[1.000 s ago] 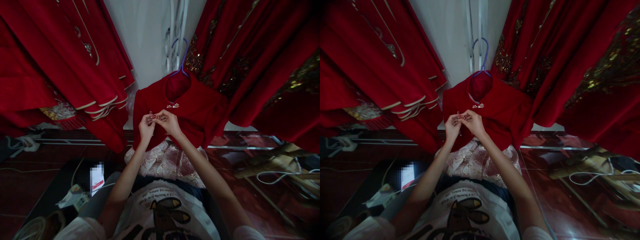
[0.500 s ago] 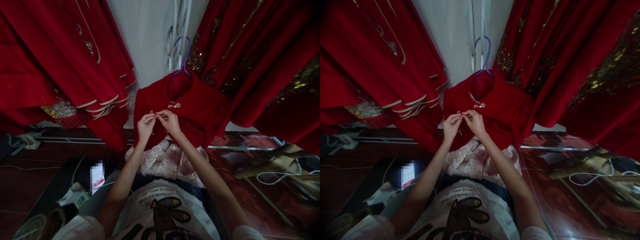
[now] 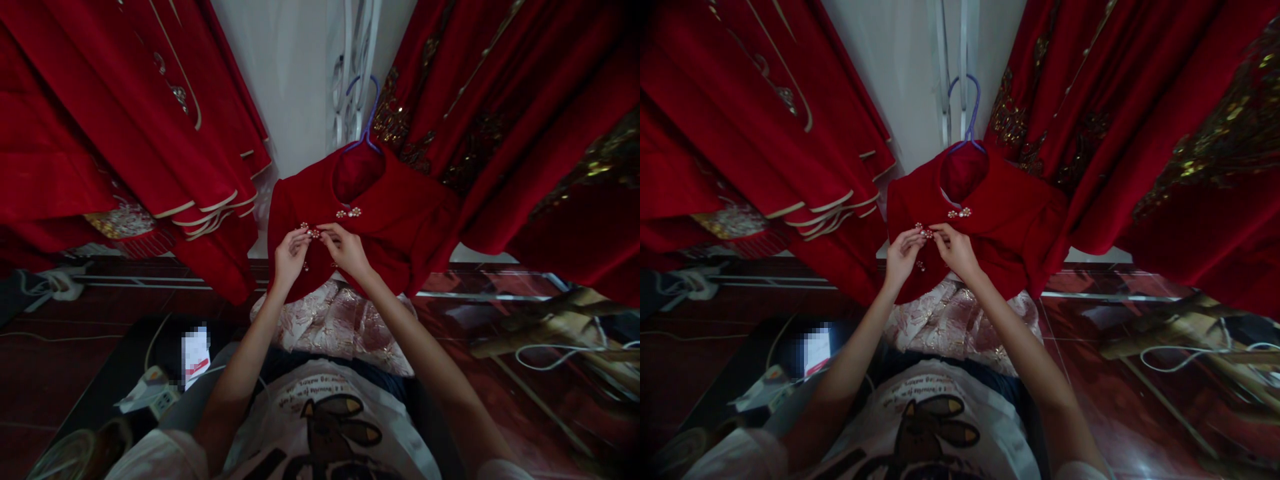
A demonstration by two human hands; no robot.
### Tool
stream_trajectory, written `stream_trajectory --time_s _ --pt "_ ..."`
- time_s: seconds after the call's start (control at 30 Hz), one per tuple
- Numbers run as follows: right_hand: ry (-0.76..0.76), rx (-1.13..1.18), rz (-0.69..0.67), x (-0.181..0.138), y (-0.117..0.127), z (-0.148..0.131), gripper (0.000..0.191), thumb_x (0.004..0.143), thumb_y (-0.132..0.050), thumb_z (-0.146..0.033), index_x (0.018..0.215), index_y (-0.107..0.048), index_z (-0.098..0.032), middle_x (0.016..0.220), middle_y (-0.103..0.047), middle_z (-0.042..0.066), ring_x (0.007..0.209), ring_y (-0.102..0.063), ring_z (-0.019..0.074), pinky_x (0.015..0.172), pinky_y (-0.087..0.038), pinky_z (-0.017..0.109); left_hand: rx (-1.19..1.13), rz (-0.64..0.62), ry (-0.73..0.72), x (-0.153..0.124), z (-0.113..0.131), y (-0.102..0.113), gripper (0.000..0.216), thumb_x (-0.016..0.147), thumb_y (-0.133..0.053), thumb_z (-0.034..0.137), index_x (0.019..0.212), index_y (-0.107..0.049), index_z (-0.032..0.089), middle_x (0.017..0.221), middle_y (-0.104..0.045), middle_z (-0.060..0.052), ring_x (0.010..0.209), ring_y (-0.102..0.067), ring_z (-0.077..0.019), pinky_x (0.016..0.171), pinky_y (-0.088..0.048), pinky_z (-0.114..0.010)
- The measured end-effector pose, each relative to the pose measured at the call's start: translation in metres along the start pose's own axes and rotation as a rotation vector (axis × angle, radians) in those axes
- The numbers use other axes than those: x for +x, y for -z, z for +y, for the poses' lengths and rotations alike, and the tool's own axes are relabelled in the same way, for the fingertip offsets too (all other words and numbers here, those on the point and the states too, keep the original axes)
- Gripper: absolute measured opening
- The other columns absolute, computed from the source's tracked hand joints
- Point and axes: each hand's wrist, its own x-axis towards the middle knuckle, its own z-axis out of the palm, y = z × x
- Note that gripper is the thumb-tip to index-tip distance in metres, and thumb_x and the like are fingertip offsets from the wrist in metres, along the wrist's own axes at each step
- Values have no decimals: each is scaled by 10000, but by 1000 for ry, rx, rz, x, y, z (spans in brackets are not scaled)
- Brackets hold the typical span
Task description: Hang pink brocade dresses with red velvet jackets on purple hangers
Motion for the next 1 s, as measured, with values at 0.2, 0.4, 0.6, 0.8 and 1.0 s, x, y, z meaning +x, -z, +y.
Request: stream_trajectory --time_s 0.2,0.4,0.6,0.8,1.0 --pt "-138 -86 -145 -37 47 0 172 884 -563 -298 968 -667 -189 885 -728 51 801 -708 166 730 -574 298 289 269 71 -51 -31 3 373 715 -719 259 995 -485 186 974 -555 -34 823 -592 -123 729 -523 -265" --pt "-204 -274 -228 -53 58 14 144 818 -652 -315 878 -655 -184 828 -713 42 706 -668 149 680 -528 275 224 218 273 -83 -50 -24 509 719 -749 357 1001 -357 197 955 -526 -29 743 -593 -116 653 -507 -261" --pt "-159 -534 -19 -60 17 30 283 701 -686 -202 948 -548 -191 894 -622 40 712 -587 142 613 -449 243 194 251 203 -76 -44 -30 363 814 -673 389 1006 -431 198 946 -567 -38 744 -603 -113 641 -498 -232" --pt "-166 -234 -56 -55 26 35 224 664 -636 -150 850 -520 -198 719 -576 -24 634 -554 116 616 -451 234 195 214 167 -73 -40 -20 193 827 -645 327 921 -560 181 848 -630 -27 731 -619 -116 686 -505 -235" --pt "-287 212 -430 -54 53 4 275 660 -712 -216 867 -533 -184 740 -559 -40 610 -536 77 553 -455 190 87 199 159 -79 -18 -17 125 772 -645 235 866 -595 169 794 -651 -19 725 -625 -113 694 -509 -233"
